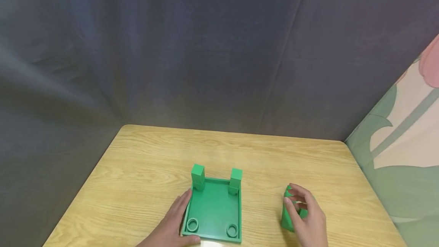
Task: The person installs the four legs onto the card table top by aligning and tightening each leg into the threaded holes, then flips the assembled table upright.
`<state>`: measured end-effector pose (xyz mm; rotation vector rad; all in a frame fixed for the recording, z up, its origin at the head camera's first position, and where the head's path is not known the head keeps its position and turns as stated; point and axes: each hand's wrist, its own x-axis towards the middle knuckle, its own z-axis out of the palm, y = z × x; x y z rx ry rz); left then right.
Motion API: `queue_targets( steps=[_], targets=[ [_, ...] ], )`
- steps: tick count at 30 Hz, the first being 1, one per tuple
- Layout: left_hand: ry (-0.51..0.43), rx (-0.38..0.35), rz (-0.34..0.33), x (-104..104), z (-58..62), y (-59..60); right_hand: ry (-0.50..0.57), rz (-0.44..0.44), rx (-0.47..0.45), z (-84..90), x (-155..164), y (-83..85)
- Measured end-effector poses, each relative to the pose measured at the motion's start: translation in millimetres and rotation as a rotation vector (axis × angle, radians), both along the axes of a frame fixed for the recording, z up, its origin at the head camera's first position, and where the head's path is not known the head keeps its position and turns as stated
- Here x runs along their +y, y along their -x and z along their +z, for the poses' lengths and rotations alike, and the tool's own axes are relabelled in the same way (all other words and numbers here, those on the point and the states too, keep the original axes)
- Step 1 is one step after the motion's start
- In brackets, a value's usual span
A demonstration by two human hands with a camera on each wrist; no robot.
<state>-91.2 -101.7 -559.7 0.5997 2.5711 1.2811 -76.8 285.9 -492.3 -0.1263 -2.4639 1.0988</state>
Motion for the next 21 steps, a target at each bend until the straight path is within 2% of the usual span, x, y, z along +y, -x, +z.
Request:
queue_targets(
  steps=[4, 8, 12, 21],
  targets=[
    [-0.01, -0.005, -0.006, -0.4, 0.5, 0.0, 0.004, -0.058, -0.024, -7.3, 6.3, 0.6],
    [-0.002, 0.005, -0.006, -0.8, 0.2, 0.5, -0.073, -0.071, -0.03, -14.4, 12.1, 2.4],
    [0.005, 0.023, 0.005, -1.1, -0.1, 0.2, -0.207, -0.041, -0.04, -20.2, 18.9, 5.2],
    [0.019, 0.035, 0.011, 0.6, 1.6, -2.0, -0.322, 0.125, -0.026, -33.1, 36.3, 2.8]
  ],
)
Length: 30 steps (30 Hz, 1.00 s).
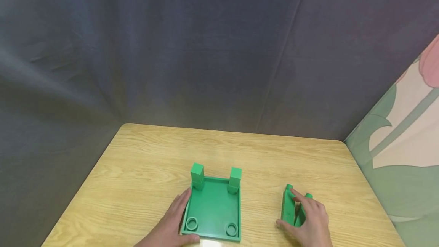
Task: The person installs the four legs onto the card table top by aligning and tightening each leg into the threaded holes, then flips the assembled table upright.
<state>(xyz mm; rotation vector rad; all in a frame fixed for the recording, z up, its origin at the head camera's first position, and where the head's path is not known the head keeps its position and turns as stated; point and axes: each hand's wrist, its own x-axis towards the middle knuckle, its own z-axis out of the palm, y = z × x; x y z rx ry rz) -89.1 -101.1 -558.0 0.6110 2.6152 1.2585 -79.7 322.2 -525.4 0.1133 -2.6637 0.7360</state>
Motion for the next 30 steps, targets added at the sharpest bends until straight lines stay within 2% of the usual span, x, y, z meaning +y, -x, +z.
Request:
queue_targets(
  steps=[4, 12, 19, 30],
  targets=[
    [0.002, 0.009, -0.001, -0.2, 0.4, -0.1, -0.037, 0.017, 0.002, -5.7, 2.7, -2.9],
    [0.009, 0.026, -0.006, -0.9, -1.4, 1.2, -0.063, -0.01, 0.016, -8.9, 4.3, -2.4],
    [0.006, 0.026, -0.004, -1.0, -3.0, 2.1, -0.062, 0.007, 0.027, -9.3, 1.5, -1.7],
    [0.019, 0.049, 0.002, -0.3, -1.0, 1.0, -0.031, -0.002, -0.015, -8.6, -5.2, -0.8]
  ],
)
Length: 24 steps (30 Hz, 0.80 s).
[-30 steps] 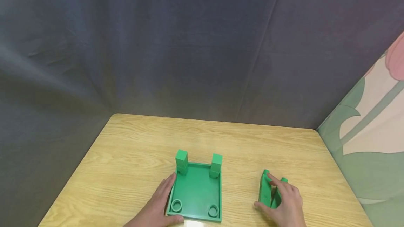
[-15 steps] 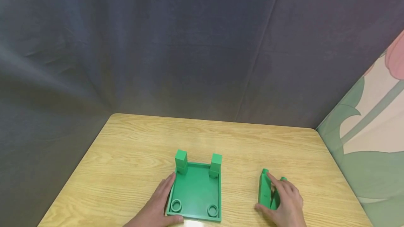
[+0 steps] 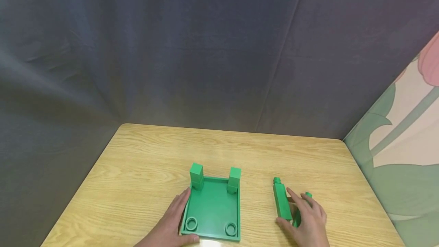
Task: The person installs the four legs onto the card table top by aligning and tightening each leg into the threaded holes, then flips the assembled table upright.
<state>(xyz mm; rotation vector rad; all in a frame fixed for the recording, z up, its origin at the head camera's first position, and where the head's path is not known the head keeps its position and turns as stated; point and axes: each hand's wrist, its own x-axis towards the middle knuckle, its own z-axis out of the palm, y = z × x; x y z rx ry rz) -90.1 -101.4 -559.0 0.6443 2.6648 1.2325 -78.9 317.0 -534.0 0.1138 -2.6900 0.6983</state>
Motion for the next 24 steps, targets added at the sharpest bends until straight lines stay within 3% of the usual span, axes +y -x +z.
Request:
queue_targets(
  steps=[13, 24],
  targets=[
    [-0.003, -0.02, -0.009, -0.1, 2.0, 1.2, -0.09, -0.022, 0.023, -4.8, -1.5, -1.9],
    [0.027, 0.042, -0.013, -0.5, -0.9, 1.2, -0.162, -0.024, 0.088, -9.2, -5.0, -0.2]
  ],
)
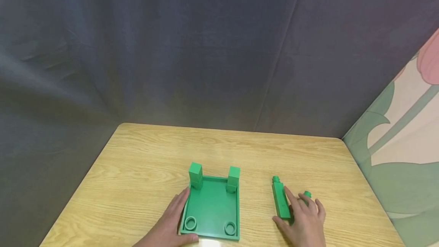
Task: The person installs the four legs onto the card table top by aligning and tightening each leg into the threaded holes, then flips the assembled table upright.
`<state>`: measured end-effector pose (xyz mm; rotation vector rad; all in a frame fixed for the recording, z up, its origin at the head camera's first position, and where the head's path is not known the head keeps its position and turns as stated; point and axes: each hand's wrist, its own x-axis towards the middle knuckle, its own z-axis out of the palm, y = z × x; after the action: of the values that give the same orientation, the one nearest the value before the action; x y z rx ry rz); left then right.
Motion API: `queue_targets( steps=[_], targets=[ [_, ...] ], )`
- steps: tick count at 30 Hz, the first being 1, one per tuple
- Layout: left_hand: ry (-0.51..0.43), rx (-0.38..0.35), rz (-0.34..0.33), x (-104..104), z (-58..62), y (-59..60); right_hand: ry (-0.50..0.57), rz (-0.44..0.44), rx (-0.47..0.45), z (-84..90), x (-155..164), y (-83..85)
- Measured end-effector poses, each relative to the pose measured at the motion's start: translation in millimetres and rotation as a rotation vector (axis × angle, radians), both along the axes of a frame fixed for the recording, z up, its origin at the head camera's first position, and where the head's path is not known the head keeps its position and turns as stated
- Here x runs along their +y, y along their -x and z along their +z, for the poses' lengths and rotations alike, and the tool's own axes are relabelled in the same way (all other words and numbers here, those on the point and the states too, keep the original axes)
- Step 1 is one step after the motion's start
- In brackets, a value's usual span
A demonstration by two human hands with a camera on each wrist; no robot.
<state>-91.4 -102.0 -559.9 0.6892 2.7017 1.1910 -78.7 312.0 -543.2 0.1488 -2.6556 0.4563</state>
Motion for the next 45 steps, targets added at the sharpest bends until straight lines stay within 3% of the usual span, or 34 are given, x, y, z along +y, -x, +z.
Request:
queue_targets(
  steps=[9, 19, 27, 34, 45],
  targets=[
    [-0.016, -0.021, 0.0, 0.6, -1.2, 0.1, 0.03, -0.065, -0.004, 0.1, -7.3, 0.6],
    [-0.031, -0.027, -0.01, 0.2, -1.9, 0.8, 0.279, -0.17, 0.055, 11.8, -13.2, 0.1],
    [-0.058, -0.095, 0.0, -0.8, -0.7, -0.4, 0.444, -0.278, 0.158, 18.5, -19.9, -2.3],
    [-0.05, -0.095, 0.0, -0.2, 0.6, -0.4, 0.61, -0.208, 0.266, 18.0, -20.8, -3.2],
    [-0.049, -0.1, 0.001, -0.3, 0.5, -0.3, 0.789, -0.209, 0.312, 25.7, -25.6, -5.6]
  ],
)
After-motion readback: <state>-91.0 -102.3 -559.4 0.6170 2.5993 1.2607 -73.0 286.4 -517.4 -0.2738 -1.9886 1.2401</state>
